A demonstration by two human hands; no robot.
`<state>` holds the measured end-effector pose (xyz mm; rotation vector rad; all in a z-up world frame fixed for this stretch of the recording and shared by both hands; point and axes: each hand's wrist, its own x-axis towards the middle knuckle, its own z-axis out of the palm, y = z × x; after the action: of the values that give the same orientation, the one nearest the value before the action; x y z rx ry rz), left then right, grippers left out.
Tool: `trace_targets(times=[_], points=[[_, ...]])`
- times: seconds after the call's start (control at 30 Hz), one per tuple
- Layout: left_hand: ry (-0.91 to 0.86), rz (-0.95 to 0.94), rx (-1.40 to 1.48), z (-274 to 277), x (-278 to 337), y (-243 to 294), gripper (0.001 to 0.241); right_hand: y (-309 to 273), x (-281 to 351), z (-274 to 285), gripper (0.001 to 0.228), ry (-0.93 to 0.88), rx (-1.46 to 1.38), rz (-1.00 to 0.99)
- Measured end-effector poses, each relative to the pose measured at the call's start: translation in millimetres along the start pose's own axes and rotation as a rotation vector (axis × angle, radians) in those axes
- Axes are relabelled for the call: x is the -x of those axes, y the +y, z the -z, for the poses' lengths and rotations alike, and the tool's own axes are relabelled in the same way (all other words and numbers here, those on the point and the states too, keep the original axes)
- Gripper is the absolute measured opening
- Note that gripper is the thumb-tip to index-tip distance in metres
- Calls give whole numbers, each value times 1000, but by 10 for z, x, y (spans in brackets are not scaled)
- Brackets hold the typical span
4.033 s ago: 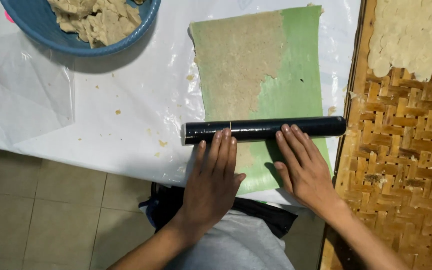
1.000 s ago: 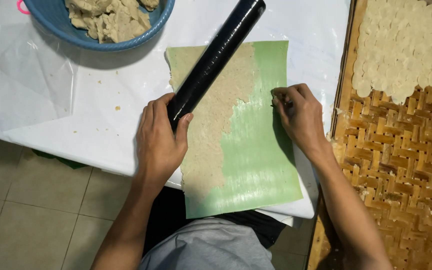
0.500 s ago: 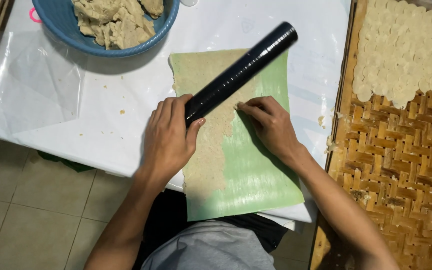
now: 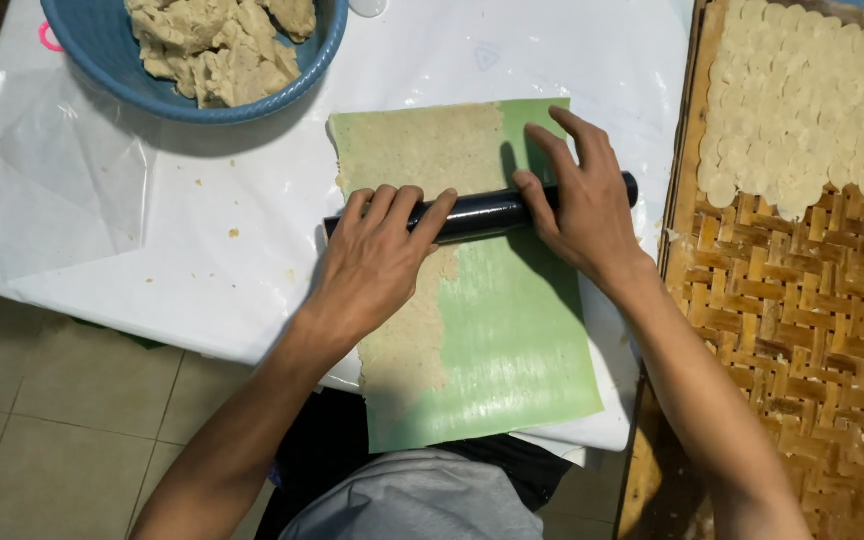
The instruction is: The recorder takes small pieces of dough from a bowl, rolls them flat using a cylindrical tool on a leaf, and places the flattened crackers onto a woven tray.
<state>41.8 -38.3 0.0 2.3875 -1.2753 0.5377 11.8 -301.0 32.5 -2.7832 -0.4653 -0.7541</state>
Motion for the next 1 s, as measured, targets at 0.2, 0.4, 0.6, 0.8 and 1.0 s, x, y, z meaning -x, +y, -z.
trace_targets(times=[0.2, 0.4, 0.6, 0.8, 1.0], points=[[-155, 118, 0, 126, -101, 65, 44, -21, -109, -54, 61, -339, 146, -137], [-247, 175, -44, -78, -356, -162, 66, 184, -353, -217, 65, -426, 81, -256], [-97, 146, -132, -44, -316, -50, 65, 73, -217, -227, 68, -346, 140, -243], [-173, 221, -52, 75, -90, 293, 64, -119, 246, -225, 62, -140, 131, -134], [-194, 225, -22, 90, 282, 633, 68, -313, 791, -126, 57, -225, 58, -161]])
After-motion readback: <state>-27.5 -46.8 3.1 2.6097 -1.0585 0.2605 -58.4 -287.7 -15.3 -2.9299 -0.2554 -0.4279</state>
